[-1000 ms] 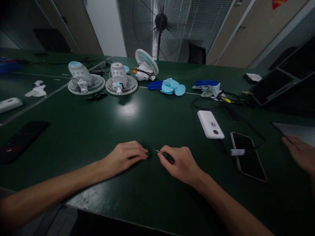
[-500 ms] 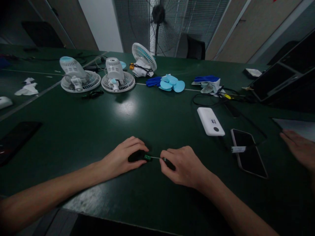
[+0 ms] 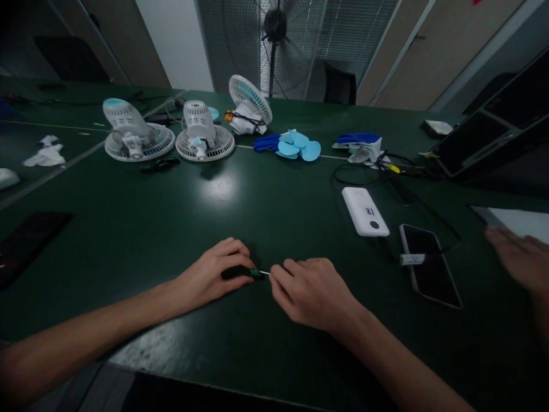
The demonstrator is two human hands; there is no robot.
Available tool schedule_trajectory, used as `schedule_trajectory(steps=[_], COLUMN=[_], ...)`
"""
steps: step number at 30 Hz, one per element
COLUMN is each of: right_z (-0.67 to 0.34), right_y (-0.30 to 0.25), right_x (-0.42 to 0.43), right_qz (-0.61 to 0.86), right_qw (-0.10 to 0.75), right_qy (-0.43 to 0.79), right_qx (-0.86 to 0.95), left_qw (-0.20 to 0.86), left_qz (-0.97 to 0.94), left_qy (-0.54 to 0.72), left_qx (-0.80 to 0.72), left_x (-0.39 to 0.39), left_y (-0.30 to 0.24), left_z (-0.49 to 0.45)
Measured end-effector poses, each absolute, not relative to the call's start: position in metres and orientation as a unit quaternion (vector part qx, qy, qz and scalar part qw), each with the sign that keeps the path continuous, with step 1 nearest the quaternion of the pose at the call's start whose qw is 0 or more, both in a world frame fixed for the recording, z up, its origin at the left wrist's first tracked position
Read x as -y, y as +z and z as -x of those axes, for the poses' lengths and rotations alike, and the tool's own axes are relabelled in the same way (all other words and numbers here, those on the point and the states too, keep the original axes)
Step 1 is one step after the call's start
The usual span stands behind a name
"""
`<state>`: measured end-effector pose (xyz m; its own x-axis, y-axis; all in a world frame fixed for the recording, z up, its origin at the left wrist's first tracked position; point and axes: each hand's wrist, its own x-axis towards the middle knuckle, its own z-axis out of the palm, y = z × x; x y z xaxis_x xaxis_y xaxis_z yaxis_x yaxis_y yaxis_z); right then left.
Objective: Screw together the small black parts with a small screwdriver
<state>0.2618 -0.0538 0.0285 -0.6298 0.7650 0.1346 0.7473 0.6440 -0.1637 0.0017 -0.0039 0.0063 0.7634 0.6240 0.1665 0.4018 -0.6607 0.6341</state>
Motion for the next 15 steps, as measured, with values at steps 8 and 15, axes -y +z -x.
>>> schedule_trajectory(steps=[8,15], right_z=[-0.272,-0.271], right_y=[0.02,0.012], right_x=[0.048,0.044], right_qz=[0.422,0.437], right_qw=[0.176,0.176], right_qy=[0.117,0.18], right_qx=[0.882,0.863], left_qw=[0.294,0.261], left_qz=[-0.891,-0.886], left_qy=[0.189,0.19], left_qx=[-0.29,-0.332], left_x=[0.003,0.004], left_y=[0.006,0.005], left_z=[-0.002,-0.001])
